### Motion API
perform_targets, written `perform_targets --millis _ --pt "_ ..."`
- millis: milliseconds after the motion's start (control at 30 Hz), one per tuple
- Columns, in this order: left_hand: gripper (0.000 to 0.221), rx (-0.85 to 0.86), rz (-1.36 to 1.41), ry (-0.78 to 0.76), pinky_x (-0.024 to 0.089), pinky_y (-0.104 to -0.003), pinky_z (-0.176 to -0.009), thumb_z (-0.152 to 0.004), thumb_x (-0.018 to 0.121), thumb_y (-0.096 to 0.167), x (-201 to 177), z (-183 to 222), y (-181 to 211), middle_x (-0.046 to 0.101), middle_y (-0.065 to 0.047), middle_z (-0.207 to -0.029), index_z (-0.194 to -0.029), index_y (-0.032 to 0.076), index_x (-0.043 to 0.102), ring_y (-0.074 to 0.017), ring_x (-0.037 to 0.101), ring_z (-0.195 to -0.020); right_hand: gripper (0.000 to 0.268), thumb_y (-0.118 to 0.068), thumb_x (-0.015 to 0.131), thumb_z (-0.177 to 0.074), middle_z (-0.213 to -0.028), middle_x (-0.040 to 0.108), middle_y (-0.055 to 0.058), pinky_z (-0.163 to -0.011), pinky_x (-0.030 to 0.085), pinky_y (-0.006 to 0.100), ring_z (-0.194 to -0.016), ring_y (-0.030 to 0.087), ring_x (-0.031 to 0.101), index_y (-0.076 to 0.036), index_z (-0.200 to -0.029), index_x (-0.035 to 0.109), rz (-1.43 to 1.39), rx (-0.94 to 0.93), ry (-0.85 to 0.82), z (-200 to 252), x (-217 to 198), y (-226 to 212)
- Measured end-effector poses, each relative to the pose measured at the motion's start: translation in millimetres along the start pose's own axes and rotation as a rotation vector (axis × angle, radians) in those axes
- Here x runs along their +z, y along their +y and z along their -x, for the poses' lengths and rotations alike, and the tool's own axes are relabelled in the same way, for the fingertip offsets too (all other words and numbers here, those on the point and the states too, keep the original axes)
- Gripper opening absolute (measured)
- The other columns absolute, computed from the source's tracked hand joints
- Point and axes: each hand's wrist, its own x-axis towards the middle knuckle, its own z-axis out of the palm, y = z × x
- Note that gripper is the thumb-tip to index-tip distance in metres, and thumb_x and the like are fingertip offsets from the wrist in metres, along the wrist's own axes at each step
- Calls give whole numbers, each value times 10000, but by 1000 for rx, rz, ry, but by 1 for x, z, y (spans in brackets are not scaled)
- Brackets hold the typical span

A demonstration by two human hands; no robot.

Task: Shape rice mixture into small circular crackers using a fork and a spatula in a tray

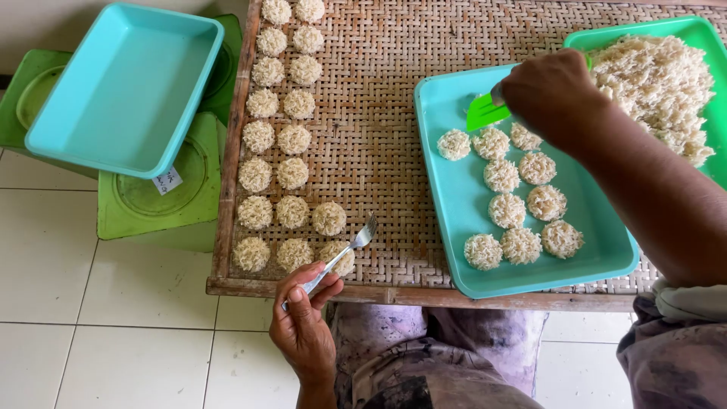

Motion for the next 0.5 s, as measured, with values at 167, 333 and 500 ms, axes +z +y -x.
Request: perform_targets --millis 167,333,500 --pt "292 5 -21 10 668 -355 -846 -1086 430 183 -2 1 1 646 -210 -1235 -1170 -37 604 -265 724 -964 360 -208 708 -875 -877 742 -119 -393 439 164 -486 8 607 -412 -1170 681 -24 -44 147 -1 1 -12" --pt "282 20 -22 0 671 -341 -845 -1088 438 185 2 1 1 657 -200 -1220 -1170 -23 609 -253 728 -958 443 -233 642 -958 -760 698 -127 -399 490 135 -444 -10 537 -427 -1353 588 20 8 135 -6 15 -13" --pt "259 63 -3 -80 679 -332 -867 -1095 423 157 7 -4 2 654 -180 -1224 -1185 -8 602 -250 732 -973 365 -158 613 -976 -910 776 -48 -329 469 137 -386 25 599 -302 -1311 635 -202 -54 43 22 -12 -7"
